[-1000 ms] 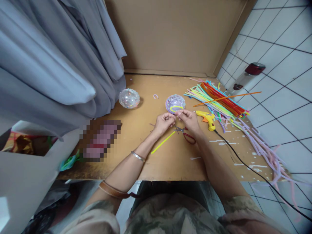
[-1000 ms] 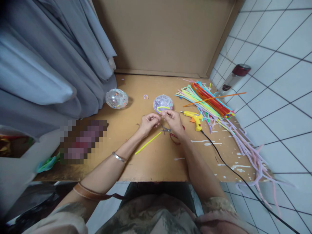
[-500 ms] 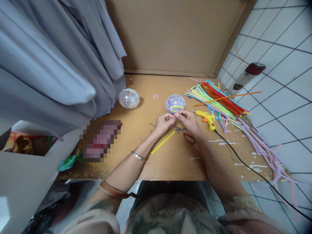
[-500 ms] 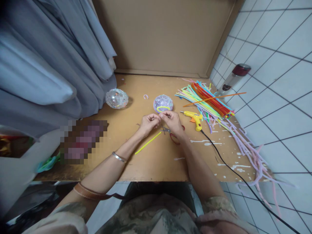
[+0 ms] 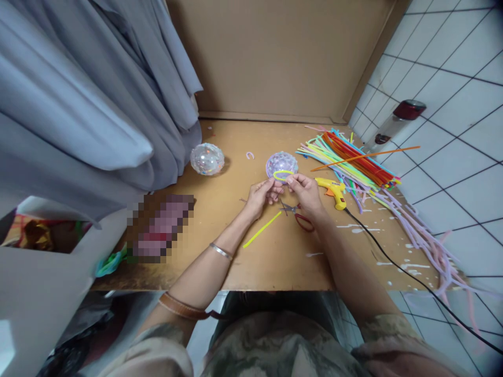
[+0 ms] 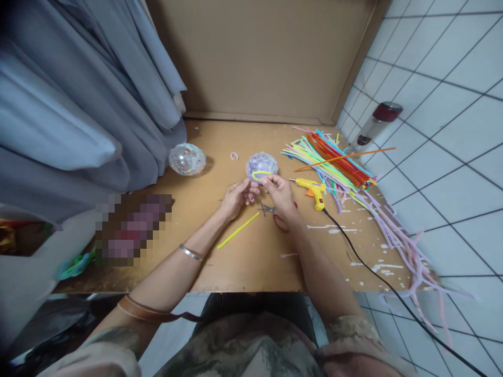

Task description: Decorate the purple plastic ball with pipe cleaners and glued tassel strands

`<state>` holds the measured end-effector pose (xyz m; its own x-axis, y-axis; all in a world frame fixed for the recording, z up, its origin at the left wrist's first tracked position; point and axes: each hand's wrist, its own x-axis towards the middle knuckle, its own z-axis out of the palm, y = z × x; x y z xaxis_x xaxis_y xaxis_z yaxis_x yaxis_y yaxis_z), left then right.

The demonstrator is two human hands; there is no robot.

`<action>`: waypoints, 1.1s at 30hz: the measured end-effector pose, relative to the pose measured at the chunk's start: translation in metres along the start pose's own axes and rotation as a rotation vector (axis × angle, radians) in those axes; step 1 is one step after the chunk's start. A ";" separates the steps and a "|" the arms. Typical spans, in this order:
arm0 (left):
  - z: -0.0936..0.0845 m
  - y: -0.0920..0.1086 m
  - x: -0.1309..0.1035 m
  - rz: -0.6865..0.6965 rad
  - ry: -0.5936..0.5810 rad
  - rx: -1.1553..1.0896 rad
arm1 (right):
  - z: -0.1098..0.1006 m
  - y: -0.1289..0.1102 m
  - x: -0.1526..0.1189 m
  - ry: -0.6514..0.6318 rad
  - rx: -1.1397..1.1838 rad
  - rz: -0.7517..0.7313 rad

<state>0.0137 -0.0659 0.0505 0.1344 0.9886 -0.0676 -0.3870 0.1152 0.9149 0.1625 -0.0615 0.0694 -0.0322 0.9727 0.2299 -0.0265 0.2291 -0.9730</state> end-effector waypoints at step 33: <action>0.001 -0.002 0.000 0.050 -0.129 0.036 | 0.010 0.008 -0.012 0.106 0.067 0.027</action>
<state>0.0153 -0.0661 0.0491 0.2330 0.9721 0.0282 -0.3631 0.0601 0.9298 0.1530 -0.0717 0.0595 0.0718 0.9778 0.1967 -0.0939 0.2030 -0.9747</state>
